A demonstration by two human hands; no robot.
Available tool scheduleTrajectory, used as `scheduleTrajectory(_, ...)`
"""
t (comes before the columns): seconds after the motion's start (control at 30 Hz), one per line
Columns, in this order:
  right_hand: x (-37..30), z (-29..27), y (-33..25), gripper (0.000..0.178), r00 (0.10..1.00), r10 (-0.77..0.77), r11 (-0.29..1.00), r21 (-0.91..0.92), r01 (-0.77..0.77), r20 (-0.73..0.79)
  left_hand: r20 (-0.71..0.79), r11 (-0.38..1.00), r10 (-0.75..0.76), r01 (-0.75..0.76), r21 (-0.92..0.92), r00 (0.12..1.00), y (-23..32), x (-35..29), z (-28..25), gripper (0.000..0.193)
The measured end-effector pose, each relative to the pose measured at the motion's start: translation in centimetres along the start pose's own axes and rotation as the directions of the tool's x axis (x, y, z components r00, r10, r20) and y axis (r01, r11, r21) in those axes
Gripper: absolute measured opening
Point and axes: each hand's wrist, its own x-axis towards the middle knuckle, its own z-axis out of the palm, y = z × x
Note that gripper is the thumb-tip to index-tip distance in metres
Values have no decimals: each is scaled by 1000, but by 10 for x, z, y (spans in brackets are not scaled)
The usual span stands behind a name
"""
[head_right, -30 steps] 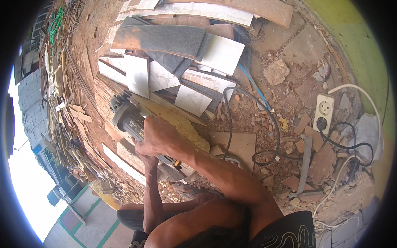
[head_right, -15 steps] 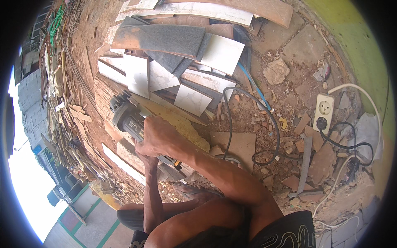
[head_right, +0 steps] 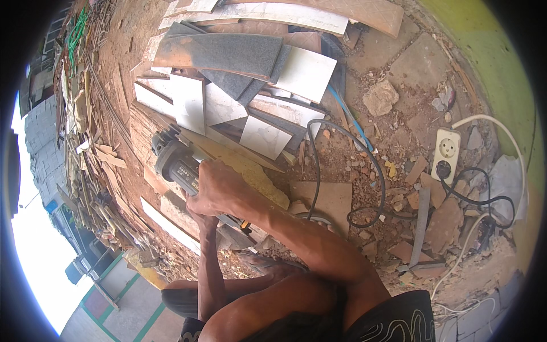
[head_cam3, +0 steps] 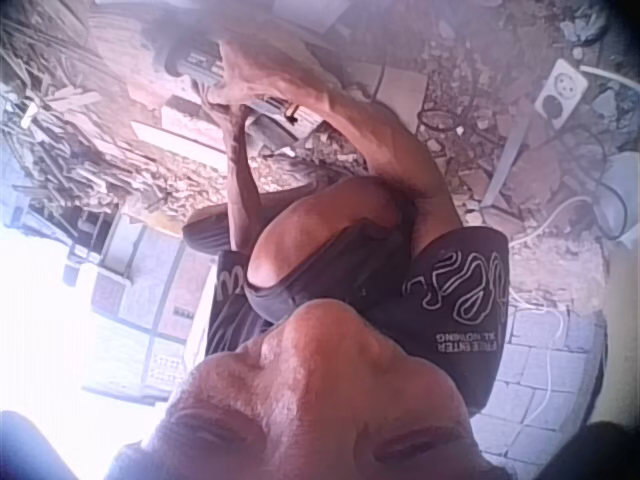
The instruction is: The person sits on the ground and uses an angle grinder to cut a small tile. After cutting, they inspect the cut edges and compare the two pieces.
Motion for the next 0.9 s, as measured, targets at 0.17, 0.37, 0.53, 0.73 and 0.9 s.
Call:
scheduleTrajectory(0.17,1,5,6,39,993,-77,996,28,80,-84,-8,1000,-1,1,20,1000,13,5,0,51)
scheduleTrajectory(0.37,1,6,6,38,994,-65,998,13,66,-89,-4,1000,7,-7,10,1000,13,5,-1,50)
scheduleTrajectory(0.53,-1,1,3,48,1000,-17,1000,6,17,9,-21,1000,-5,5,-27,1000,12,4,0,51)
scheduleTrajectory(0.73,-3,1,4,39,996,-73,997,27,75,-59,-15,1000,-1,1,13,1000,15,5,-1,50)
scheduleTrajectory(0.9,-4,1,3,39,997,-52,998,23,53,-48,-11,1000,-21,21,3,1000,11,4,0,47)
